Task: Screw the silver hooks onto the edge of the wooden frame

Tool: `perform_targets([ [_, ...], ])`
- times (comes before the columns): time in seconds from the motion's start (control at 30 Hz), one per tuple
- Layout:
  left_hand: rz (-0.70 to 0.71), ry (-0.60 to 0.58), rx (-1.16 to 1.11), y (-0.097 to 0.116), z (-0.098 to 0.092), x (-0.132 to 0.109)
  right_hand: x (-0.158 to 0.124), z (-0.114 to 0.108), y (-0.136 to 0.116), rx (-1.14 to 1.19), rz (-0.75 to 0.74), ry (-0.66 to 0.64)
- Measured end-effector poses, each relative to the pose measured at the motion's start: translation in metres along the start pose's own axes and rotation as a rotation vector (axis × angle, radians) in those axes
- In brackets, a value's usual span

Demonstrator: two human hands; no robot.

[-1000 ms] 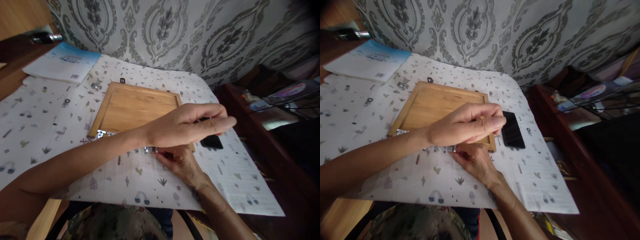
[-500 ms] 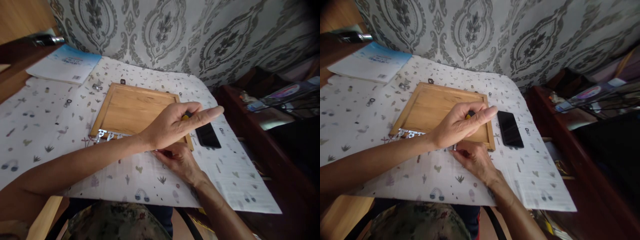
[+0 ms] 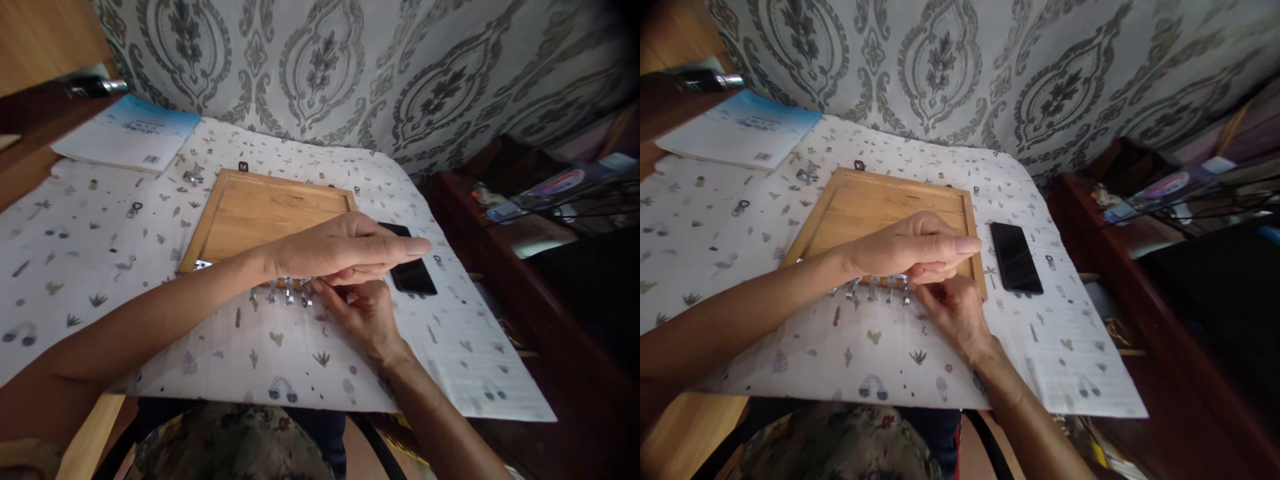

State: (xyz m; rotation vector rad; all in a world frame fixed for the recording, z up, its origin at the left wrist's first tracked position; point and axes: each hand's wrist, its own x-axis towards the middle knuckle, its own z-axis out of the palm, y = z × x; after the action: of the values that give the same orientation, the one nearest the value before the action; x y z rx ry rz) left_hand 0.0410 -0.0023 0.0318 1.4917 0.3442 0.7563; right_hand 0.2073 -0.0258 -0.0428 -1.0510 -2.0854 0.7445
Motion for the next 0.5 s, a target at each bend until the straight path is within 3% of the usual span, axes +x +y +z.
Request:
perform_targets([
  [0.1, 0.029, 0.075, 0.077, 0.001, 0.007, -0.001, 0.005, 0.001, -0.001, 0.078, -0.016, 0.042],
  [0.3, 0.15, 0.552, 0.24, 0.003, 0.03, -0.002, 0.011, 0.003, 0.001, 0.125, -0.081, 0.033],
  [0.37, 0.162, 0.585, 0.252, 0.003, 0.034, -0.002, 0.01, 0.004, 0.001, 0.122, -0.095, 0.065],
  [0.5, 0.18, 0.538, 0.179, -0.002, 0.032, 0.001, 0.01, 0.004, -0.004, 0.149, -0.032, 0.042],
])
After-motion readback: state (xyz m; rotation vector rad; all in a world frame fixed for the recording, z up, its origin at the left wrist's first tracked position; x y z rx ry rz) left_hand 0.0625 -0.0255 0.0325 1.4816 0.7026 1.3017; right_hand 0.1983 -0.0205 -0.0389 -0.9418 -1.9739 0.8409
